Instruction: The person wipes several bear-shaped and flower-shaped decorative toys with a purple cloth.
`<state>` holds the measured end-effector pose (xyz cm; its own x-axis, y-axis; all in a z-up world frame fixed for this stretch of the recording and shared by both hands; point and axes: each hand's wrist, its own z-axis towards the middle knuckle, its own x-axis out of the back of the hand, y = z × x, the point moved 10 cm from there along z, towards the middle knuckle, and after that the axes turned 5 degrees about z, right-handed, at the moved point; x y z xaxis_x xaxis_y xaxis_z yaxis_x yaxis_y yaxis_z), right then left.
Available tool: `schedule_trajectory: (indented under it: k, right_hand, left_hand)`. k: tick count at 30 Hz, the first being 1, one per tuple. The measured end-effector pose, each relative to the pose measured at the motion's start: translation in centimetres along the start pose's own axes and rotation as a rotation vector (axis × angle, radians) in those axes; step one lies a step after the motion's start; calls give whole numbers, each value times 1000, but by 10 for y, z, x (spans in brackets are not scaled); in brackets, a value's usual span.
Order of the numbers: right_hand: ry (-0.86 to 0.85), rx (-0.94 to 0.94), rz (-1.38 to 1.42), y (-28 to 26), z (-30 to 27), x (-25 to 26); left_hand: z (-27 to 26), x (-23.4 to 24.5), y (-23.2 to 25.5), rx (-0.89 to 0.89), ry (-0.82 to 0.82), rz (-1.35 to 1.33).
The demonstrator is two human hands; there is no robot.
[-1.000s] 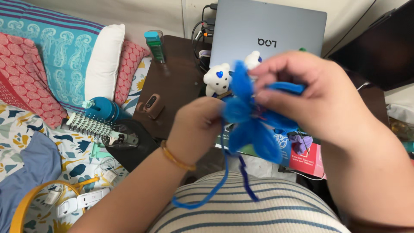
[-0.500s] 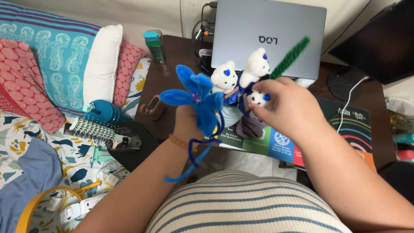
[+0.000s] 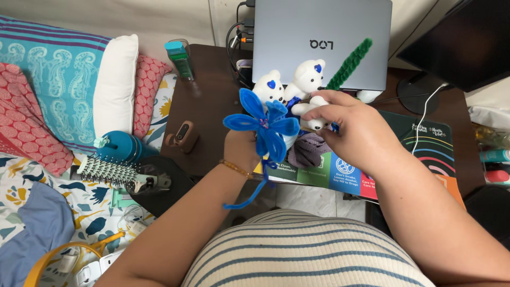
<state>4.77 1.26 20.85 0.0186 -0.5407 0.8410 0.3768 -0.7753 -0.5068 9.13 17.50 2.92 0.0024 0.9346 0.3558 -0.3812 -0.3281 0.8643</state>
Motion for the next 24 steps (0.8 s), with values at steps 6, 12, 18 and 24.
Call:
schedule_trajectory:
  k: [6, 12, 18, 24]
  right_hand:
    - [54, 170, -25, -10, -1, 2]
    - [34, 113, 37, -2, -3, -2]
    - [33, 117, 22, 0, -6, -1]
    - [50, 193, -9, -4, -6, 0]
  left_hand:
    - [6, -13, 3, 49, -48, 292]
    - [11, -27, -23, 251, -147, 435]
    - [7, -12, -3, 261, 26, 97]
    - [-7, -9, 0, 171, -130, -231]
